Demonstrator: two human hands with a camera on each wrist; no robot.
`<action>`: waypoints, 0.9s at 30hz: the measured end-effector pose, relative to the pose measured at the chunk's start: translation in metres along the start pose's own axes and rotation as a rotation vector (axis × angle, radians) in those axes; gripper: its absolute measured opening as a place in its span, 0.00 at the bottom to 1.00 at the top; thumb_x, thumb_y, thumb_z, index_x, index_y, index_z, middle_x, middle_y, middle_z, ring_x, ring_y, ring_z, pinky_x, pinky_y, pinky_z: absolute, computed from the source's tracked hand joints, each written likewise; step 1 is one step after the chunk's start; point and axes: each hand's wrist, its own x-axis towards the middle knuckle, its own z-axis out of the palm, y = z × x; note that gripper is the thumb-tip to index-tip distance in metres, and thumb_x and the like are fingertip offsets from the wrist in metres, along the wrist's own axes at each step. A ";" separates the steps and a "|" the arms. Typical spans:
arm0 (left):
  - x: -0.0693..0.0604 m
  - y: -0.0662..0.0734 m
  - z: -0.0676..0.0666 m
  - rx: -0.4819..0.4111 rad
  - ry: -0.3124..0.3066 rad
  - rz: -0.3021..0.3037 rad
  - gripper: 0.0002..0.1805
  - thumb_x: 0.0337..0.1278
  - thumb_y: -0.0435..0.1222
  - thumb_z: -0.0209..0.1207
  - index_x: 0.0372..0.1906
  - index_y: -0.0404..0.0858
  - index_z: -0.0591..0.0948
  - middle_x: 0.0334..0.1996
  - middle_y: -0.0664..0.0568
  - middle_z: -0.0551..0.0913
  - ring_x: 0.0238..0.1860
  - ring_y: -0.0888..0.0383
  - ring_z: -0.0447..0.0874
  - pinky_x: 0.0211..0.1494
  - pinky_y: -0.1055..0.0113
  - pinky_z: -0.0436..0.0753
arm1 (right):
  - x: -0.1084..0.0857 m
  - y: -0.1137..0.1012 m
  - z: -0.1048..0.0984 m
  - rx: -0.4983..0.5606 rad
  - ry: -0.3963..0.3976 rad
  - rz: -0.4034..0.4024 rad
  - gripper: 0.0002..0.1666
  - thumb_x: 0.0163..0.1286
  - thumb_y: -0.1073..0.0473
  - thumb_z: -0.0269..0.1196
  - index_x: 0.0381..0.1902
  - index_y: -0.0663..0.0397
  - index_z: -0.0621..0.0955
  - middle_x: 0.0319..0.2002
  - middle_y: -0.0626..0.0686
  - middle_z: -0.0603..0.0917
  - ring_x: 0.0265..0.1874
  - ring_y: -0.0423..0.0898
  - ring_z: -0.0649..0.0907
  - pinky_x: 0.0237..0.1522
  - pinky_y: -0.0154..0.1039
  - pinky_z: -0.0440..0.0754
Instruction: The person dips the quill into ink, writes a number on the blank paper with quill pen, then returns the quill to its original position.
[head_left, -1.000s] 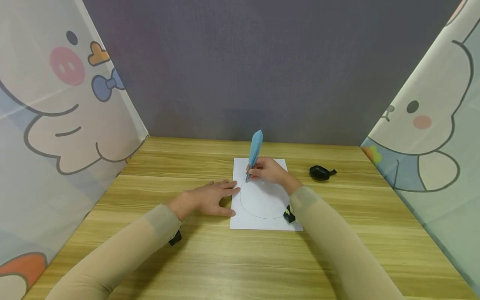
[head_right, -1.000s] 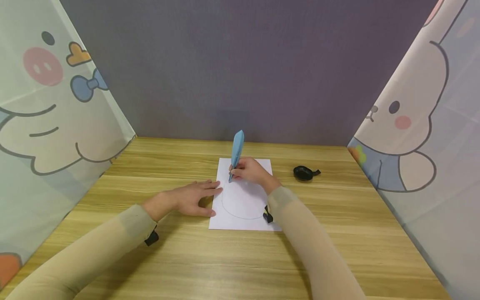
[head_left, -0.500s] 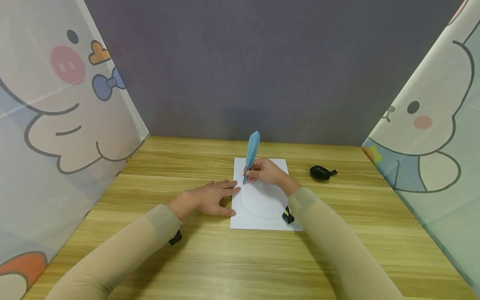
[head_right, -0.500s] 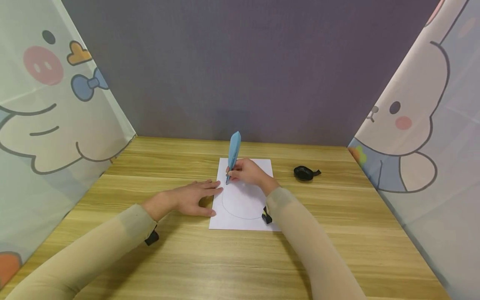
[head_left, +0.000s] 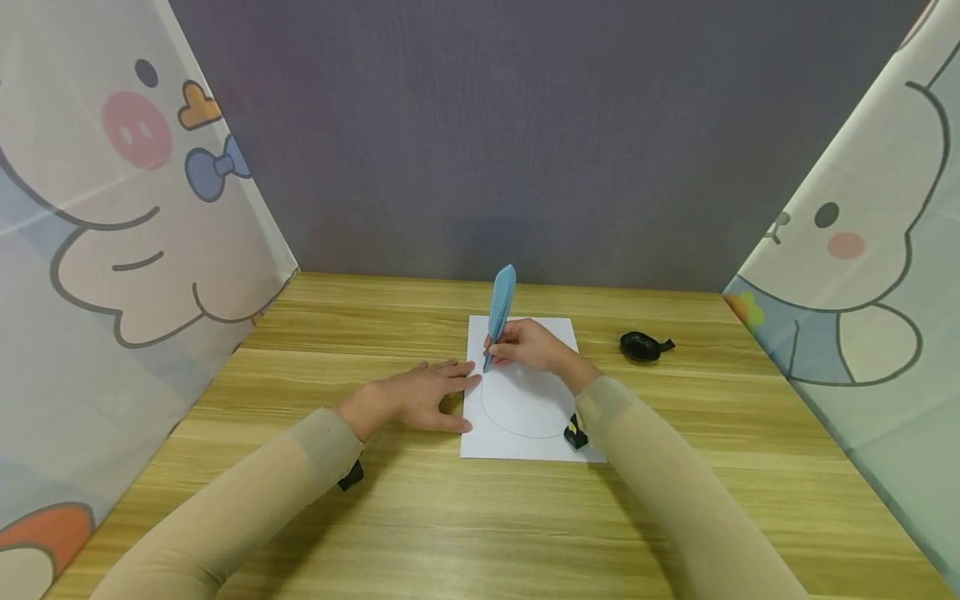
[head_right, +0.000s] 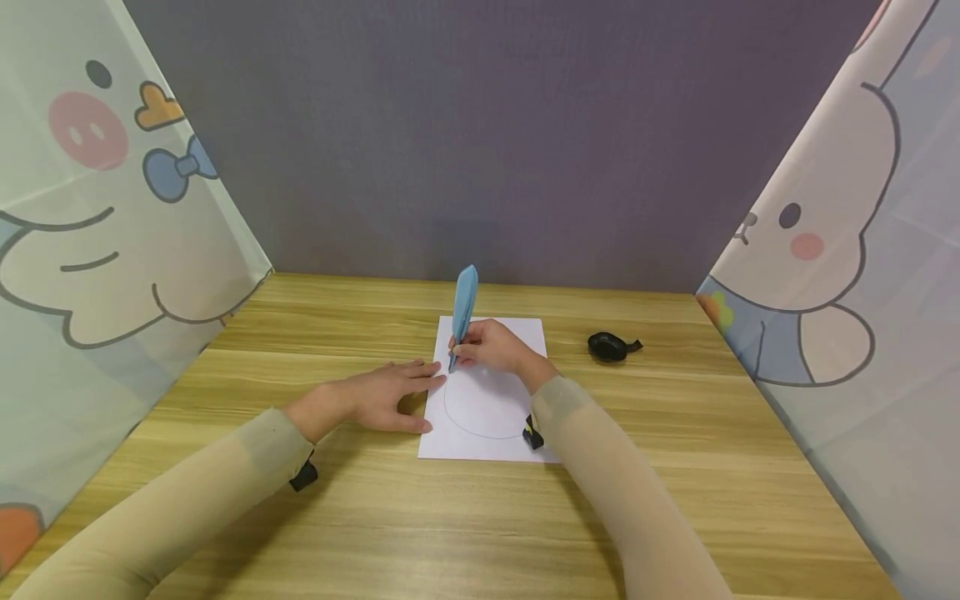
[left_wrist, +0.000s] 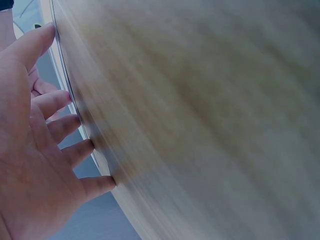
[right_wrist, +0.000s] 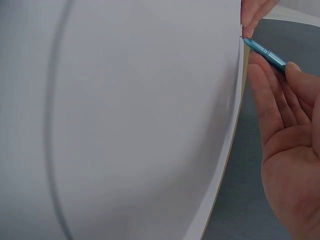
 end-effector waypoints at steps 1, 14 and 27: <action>0.000 0.000 0.000 0.000 0.000 0.000 0.49 0.75 0.66 0.59 0.90 0.48 0.60 0.91 0.49 0.51 0.91 0.41 0.47 0.88 0.29 0.53 | 0.000 0.000 0.000 0.004 0.000 -0.001 0.13 0.83 0.67 0.63 0.56 0.72 0.86 0.54 0.69 0.91 0.50 0.54 0.94 0.55 0.46 0.94; 0.002 0.000 0.001 0.011 -0.006 -0.008 0.50 0.74 0.67 0.58 0.90 0.49 0.60 0.92 0.50 0.50 0.92 0.42 0.46 0.89 0.29 0.53 | -0.021 0.006 -0.022 0.049 0.104 -0.004 0.13 0.83 0.64 0.64 0.56 0.68 0.87 0.54 0.66 0.92 0.50 0.53 0.94 0.55 0.48 0.94; 0.000 -0.001 0.002 0.007 -0.006 0.000 0.50 0.75 0.67 0.58 0.90 0.48 0.58 0.92 0.50 0.48 0.92 0.41 0.45 0.89 0.30 0.51 | -0.076 0.026 -0.078 0.136 0.192 0.075 0.17 0.87 0.63 0.60 0.64 0.70 0.81 0.63 0.69 0.86 0.52 0.43 0.92 0.65 0.51 0.89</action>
